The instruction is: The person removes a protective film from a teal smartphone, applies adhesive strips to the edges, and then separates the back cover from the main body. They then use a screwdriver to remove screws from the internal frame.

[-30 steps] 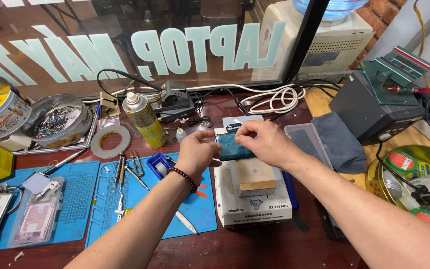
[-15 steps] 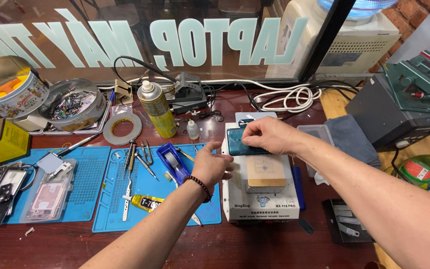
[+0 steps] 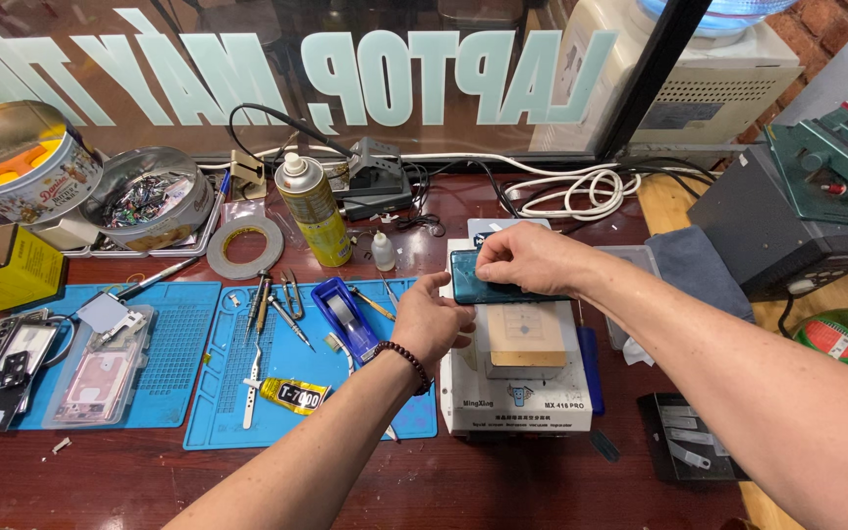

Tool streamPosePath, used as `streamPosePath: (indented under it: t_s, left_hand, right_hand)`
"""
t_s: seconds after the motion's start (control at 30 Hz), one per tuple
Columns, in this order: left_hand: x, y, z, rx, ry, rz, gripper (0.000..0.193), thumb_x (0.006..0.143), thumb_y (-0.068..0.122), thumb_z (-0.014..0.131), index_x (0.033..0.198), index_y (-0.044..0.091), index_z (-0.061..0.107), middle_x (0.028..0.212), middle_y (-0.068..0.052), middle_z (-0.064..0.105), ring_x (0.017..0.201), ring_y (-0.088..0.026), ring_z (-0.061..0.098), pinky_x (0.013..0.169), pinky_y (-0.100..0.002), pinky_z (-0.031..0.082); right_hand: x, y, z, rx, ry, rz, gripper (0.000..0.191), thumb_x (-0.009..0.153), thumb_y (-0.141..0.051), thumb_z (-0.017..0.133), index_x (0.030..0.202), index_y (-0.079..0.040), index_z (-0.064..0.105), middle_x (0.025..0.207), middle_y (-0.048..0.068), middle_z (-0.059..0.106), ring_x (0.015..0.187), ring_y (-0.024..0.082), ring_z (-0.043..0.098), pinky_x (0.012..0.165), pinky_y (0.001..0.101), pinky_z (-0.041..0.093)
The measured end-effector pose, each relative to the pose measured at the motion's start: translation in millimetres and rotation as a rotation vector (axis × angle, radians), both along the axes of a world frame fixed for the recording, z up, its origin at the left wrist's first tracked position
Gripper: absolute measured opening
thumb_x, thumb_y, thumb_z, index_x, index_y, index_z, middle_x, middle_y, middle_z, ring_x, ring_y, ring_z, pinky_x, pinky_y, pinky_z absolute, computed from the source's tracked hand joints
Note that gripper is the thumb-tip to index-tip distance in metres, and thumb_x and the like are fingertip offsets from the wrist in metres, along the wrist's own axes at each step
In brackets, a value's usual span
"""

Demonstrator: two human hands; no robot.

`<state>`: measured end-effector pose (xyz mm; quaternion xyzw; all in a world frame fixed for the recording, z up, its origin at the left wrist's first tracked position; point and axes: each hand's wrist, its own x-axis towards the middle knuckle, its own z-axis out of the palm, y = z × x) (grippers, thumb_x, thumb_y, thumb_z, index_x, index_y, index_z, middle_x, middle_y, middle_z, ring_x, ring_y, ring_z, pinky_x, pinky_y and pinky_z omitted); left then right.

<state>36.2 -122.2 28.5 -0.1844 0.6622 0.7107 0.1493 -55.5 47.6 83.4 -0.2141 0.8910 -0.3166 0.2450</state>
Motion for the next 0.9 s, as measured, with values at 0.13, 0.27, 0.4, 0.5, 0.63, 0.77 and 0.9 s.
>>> streamPosePath:
  t_s: [0.13, 0.27, 0.4, 0.5, 0.63, 0.77, 0.9]
  left_hand:
    - [-1, -1, 0, -0.008, -0.004, -0.003, 0.076, 0.084, -0.002, 0.072, 0.152, 0.004, 0.038, 0.094, -0.01, 0.069, 0.077, -0.018, 0.07, 0.063, -0.033, 0.059]
    - [-2, -1, -2, -0.015, 0.015, -0.005, 0.076, 0.083, -0.002, 0.073, 0.151, 0.004, 0.039, 0.095, -0.009, 0.069, 0.077, -0.018, 0.07, 0.062, -0.033, 0.059]
    - [-2, -1, -3, -0.009, 0.006, -0.004, 0.077, 0.083, -0.001, 0.073, 0.151, 0.005, 0.039, 0.095, -0.009, 0.07, 0.077, -0.018, 0.07, 0.062, -0.033, 0.059]
    - [-2, -2, -2, -0.016, 0.014, -0.005, 0.078, 0.082, -0.001, 0.074, 0.151, 0.005, 0.04, 0.096, -0.009, 0.069, 0.077, -0.018, 0.07, 0.061, -0.033, 0.059]
    - [-2, -1, 1, -0.016, 0.002, 0.007, 0.08, 0.08, 0.004, 0.078, 0.15, 0.004, 0.039, 0.096, -0.009, 0.069, 0.076, -0.017, 0.069, 0.06, -0.032, 0.058]
    - [-3, 4, 4, -0.106, 0.04, 0.036, 0.08, 0.079, 0.014, 0.084, 0.146, 0.0, 0.043, 0.091, -0.011, 0.071, 0.069, -0.017, 0.068, 0.057, -0.033, 0.056]
    - [-2, 7, 8, -0.375, 0.108, 0.02, 0.068, 0.078, 0.019, 0.085, 0.134, -0.002, 0.055, 0.082, -0.01, 0.076, 0.067, -0.015, 0.074, 0.06, -0.029, 0.058]
  right_hand:
    - [0, -1, 1, -0.02, -0.03, -0.007, 0.017, 0.087, -0.022, 0.073, 0.09, -0.006, 0.077, 0.075, 0.002, 0.07, 0.066, 0.01, 0.06, 0.057, 0.0305, 0.051]
    - [0, -1, 0, -0.014, 0.02, 0.026, 0.016, 0.086, -0.022, 0.074, 0.088, -0.006, 0.077, 0.072, 0.001, 0.07, 0.065, 0.009, 0.06, 0.058, 0.0286, 0.051]
    - [-1, -1, -1, -0.007, -0.016, -0.009, 0.017, 0.086, -0.022, 0.074, 0.088, -0.006, 0.077, 0.072, 0.001, 0.069, 0.063, 0.01, 0.058, 0.055, 0.0294, 0.051]
    - [-1, -2, -1, -0.003, 0.009, 0.006, 0.016, 0.085, -0.022, 0.075, 0.088, -0.006, 0.077, 0.072, 0.002, 0.07, 0.062, 0.009, 0.059, 0.055, 0.0286, 0.051]
    - [-1, -2, -1, 0.008, 0.01, -0.003, 0.016, 0.085, -0.022, 0.075, 0.088, -0.006, 0.078, 0.072, 0.002, 0.07, 0.061, 0.009, 0.059, 0.054, 0.0286, 0.051]
    - [-1, -2, -1, 0.004, -0.002, -0.013, 0.017, 0.085, -0.022, 0.075, 0.089, -0.006, 0.078, 0.072, 0.003, 0.07, 0.061, 0.009, 0.059, 0.054, 0.0294, 0.051]
    - [-2, -2, -3, 0.033, 0.046, -0.019, 0.016, 0.084, -0.022, 0.075, 0.089, -0.007, 0.078, 0.074, 0.004, 0.072, 0.065, 0.012, 0.062, 0.06, 0.0316, 0.053]
